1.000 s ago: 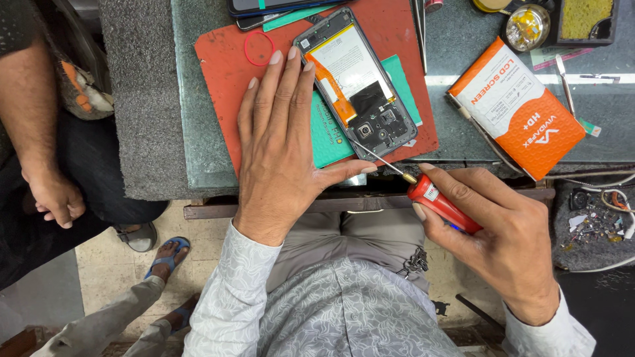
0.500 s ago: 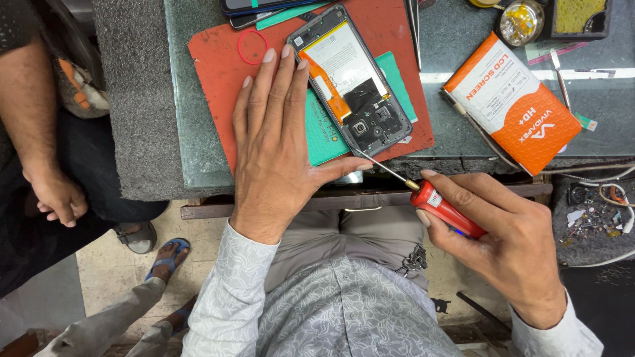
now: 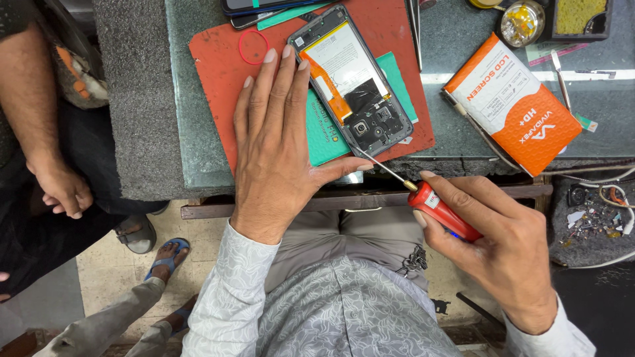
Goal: The person uses a red electric screwdriver to remove screws from the back of a smartphone, then detaches the back cover and screen assembly. They also use the screwdriver on a separate black phone back cover. The work occurs on a cluttered workbench with tools and spare parts visible.
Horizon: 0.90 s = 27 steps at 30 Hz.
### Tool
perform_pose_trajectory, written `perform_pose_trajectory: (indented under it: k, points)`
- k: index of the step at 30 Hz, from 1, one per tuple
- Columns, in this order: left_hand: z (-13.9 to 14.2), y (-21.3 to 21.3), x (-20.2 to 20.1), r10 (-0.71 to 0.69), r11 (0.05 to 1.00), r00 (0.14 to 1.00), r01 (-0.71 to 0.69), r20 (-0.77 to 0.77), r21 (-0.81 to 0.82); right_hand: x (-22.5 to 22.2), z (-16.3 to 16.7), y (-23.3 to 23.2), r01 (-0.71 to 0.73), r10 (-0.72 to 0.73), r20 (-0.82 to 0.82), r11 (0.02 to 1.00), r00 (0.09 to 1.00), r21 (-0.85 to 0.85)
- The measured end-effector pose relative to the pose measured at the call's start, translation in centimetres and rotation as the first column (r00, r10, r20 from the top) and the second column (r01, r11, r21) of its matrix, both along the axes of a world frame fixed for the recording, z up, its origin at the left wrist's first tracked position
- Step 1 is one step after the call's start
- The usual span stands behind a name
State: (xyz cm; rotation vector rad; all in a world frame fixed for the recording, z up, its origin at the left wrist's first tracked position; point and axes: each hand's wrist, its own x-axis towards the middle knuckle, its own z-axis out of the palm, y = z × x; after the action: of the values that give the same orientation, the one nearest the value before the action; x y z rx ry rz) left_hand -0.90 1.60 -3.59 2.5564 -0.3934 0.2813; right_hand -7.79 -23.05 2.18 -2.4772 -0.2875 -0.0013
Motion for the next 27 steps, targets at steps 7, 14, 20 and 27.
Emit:
perform_pose_trajectory:
  k: [7,14,20,27]
  points:
    - [0.0,0.0,0.0,0.004,1.000,1.000,-0.004,-0.007,0.013,0.0,-0.3,0.9,0.026,-0.027,0.007,0.999,1.000,0.023]
    - [-0.2,0.2,0.1,0.012,1.000,1.000,-0.012,-0.005,0.001,-0.4,-0.4,1.5,0.077,-0.074,-0.052,0.996,0.996,0.054]
    - [-0.1,0.2,0.0,0.018,1.000,1.000,-0.018,-0.013,0.013,-1.2,-0.9,2.4,0.166,-0.139,-0.163,0.972,0.977,0.166]
    - [-0.1,0.3,-0.1,0.022,1.000,1.000,-0.022,0.001,0.016,-2.0,-1.4,3.2,0.204,-0.176,-0.144,0.955,0.974,0.215]
